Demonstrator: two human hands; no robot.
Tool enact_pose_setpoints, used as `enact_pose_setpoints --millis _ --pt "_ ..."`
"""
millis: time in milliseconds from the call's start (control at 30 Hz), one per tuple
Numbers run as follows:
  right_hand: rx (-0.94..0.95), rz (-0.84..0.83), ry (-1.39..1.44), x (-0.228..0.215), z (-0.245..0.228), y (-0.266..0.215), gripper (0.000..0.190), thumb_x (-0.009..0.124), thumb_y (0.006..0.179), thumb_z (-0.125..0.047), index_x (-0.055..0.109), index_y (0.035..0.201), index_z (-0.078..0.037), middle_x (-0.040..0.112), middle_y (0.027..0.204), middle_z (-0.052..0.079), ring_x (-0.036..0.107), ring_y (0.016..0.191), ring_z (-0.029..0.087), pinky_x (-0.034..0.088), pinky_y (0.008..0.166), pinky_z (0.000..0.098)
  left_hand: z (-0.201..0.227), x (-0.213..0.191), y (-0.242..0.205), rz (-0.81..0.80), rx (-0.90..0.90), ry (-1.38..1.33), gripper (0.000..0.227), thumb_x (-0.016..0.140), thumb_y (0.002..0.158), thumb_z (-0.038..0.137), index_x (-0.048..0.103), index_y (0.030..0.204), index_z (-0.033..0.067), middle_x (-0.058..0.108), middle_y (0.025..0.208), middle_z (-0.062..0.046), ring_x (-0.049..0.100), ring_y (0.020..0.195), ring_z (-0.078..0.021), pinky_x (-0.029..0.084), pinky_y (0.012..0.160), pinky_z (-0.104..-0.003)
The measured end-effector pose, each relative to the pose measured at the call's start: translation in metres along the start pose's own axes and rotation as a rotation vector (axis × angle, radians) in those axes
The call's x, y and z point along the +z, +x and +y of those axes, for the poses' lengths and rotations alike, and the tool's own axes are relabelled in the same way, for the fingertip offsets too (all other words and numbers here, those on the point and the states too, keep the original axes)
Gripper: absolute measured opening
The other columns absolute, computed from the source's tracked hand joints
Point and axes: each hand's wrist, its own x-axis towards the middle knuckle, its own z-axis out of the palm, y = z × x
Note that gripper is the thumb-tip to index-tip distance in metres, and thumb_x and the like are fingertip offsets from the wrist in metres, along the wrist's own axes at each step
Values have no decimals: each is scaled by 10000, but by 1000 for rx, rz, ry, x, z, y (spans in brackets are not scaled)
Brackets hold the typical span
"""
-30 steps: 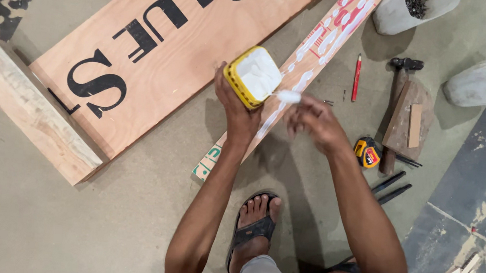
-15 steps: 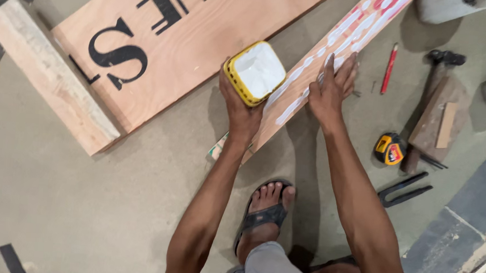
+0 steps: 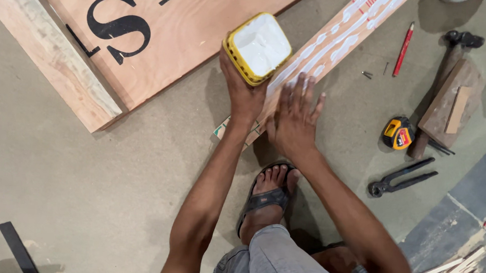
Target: The person hammers nails into a wooden plank, applies glue to the plank, and attaches it to a larger wooden board with the text 'BLUE ST'. The person then hammers nails to secure the plank to the board.
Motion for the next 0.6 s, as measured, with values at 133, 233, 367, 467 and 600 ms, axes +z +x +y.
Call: enact_pose_setpoints --millis 133,233,367,467,600 --pt "-209 23 -28 -23 0 -6 900 687 955 -515 270 1615 -68 44 1701 282 -14 1572 478 -3 1194 723 -10 -13 7 32 37 9 1067 881 842 56 148 1616 1 297 1601 -241 321 1530 -398 279 1295 -475" --pt "-287 -66 110 -27 -9 -6 1221 756 736 -698 231 1609 -25 90 1663 294 28 1527 510 -3 1158 754 -16 -26 17 79 2 -43 1025 870 853 46 178 1607 -6 347 1574 -225 368 1509 -359 302 1282 -440" --pt "-356 -117 156 -10 -40 -15 1251 835 623 -659 256 1601 -136 122 1674 262 51 1551 473 7 1189 726 -19 -50 34 132 18 -10 977 852 898 22 180 1605 -15 351 1586 -222 361 1516 -338 277 1284 -413" --pt "-384 -10 136 3 -48 -18 1282 862 630 -639 219 1619 -138 88 1688 268 31 1568 477 11 1212 716 -18 -64 40 130 28 33 949 836 943 27 171 1618 -9 349 1596 -216 368 1529 -339 282 1291 -412" --pt "-249 -55 107 4 -22 -9 1351 889 656 -612 95 1631 -119 -55 1667 268 -78 1527 495 -29 1159 735 -17 -64 36 59 34 29 966 827 946 32 138 1621 -11 330 1601 -218 344 1534 -344 274 1287 -418"
